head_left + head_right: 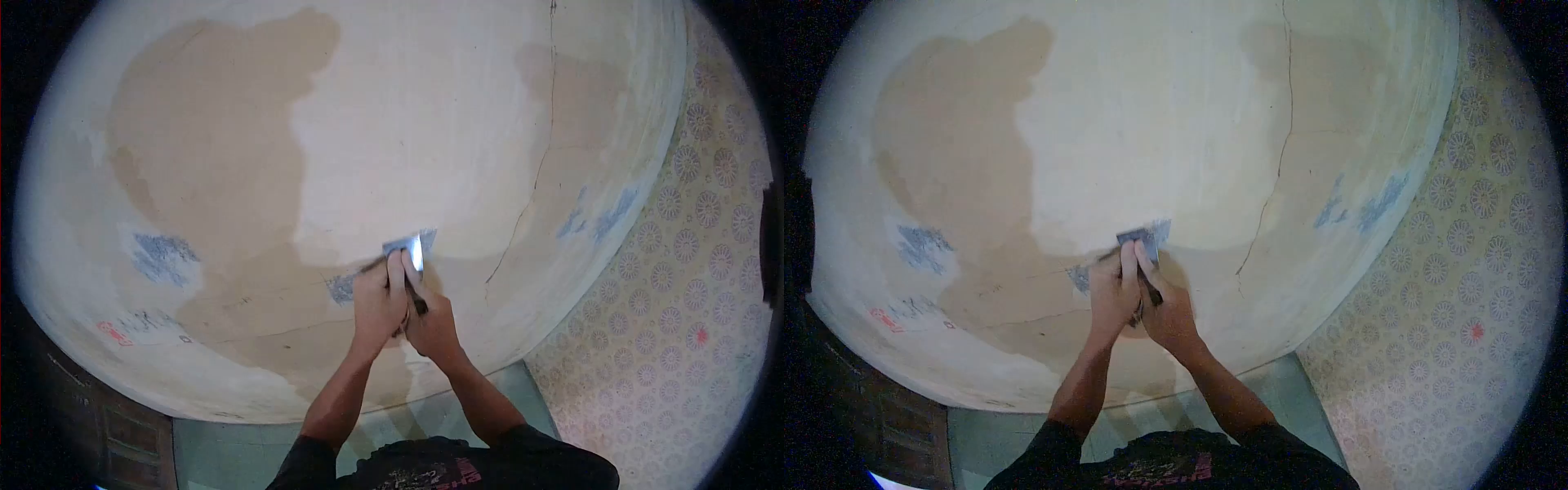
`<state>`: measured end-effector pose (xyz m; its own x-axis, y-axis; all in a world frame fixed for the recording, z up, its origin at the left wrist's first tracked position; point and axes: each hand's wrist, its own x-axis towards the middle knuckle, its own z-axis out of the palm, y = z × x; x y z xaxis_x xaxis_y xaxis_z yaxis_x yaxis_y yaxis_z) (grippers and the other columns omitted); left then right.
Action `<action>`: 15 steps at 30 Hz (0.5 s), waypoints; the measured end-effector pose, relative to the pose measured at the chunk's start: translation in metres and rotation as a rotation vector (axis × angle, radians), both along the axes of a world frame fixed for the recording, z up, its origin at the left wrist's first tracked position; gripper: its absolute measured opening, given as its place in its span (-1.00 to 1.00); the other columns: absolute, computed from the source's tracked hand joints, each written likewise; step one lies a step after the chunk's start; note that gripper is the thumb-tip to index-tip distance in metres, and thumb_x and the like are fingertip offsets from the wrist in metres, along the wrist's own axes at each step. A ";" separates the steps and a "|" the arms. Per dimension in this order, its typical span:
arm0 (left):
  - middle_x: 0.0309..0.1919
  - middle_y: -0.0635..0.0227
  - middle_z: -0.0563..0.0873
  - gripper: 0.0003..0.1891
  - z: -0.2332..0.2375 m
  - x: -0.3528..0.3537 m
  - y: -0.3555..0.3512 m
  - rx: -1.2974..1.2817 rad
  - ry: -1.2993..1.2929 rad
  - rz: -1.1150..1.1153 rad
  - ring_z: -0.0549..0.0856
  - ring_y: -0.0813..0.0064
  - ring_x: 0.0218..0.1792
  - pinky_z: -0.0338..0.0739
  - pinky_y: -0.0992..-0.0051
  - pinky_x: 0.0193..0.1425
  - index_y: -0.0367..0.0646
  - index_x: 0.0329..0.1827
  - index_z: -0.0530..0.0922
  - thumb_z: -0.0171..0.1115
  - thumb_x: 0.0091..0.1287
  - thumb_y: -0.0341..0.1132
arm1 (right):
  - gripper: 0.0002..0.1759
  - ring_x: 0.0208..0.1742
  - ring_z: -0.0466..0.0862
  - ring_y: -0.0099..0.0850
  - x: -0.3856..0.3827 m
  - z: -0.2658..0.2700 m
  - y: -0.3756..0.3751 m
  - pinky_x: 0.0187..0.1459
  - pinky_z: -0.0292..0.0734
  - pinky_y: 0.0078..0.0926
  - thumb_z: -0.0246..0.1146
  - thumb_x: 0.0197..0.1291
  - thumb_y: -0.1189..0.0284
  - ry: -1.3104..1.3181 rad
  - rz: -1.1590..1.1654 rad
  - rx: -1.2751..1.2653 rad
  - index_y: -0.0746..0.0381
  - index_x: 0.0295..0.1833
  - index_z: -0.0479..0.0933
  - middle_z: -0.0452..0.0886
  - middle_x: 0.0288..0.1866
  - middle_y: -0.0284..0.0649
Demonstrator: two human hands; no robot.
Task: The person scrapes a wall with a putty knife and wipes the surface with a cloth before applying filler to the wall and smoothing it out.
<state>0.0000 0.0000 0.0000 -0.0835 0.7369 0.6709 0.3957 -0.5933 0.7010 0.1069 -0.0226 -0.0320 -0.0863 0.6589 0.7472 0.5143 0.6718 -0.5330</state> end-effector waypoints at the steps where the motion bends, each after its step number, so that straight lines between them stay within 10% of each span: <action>1: -0.45 -0.16 0.63 -0.68 0.011 -0.001 -0.001 0.038 -0.012 -0.028 0.69 0.10 -0.45 0.49 0.23 -0.31 -0.37 -0.25 0.61 0.08 0.51 -0.24 | -0.33 0.05 0.73 -0.10 -0.003 0.011 -0.005 -0.03 0.58 -0.37 0.22 0.36 0.47 0.120 0.071 -0.110 0.08 0.55 0.23 0.60 0.08 0.24; 9: -0.54 -0.02 0.57 -0.63 -0.004 0.002 -0.009 -0.197 -0.058 -0.025 0.56 0.20 -0.57 0.45 0.30 -0.39 -0.40 -0.33 0.55 0.01 0.55 -0.24 | -0.37 -0.31 0.67 -0.03 0.000 -0.001 -0.008 -0.22 0.56 -0.41 0.13 0.41 0.53 0.210 0.135 -0.257 0.01 0.55 0.24 0.62 -0.07 0.23; 11: -0.59 0.02 0.54 -0.60 -0.003 0.000 -0.005 0.065 -0.014 -0.038 0.46 0.44 -0.59 0.43 0.33 -0.42 -0.40 -0.33 0.56 0.01 0.57 -0.22 | -0.38 -0.44 0.58 -0.49 0.000 -0.007 -0.004 -0.34 0.52 -0.52 0.11 0.41 0.55 0.144 0.107 -0.156 0.13 0.55 0.22 0.66 -0.09 0.13; 15: -0.58 -0.02 0.57 -0.61 -0.011 0.003 -0.014 -0.077 -0.046 0.005 0.53 0.19 -0.61 0.44 0.31 -0.44 -0.41 -0.33 0.57 -0.01 0.56 -0.24 | -0.38 -0.41 0.64 -0.35 0.002 -0.001 -0.016 -0.29 0.54 -0.48 0.10 0.40 0.57 0.116 0.116 -0.323 0.14 0.55 0.23 0.64 0.02 0.15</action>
<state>0.0032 -0.0139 -0.0108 -0.1168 0.7858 0.6073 0.3652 -0.5347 0.7621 0.1094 -0.0382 -0.0333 -0.1008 0.8536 0.5110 0.3681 0.5092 -0.7779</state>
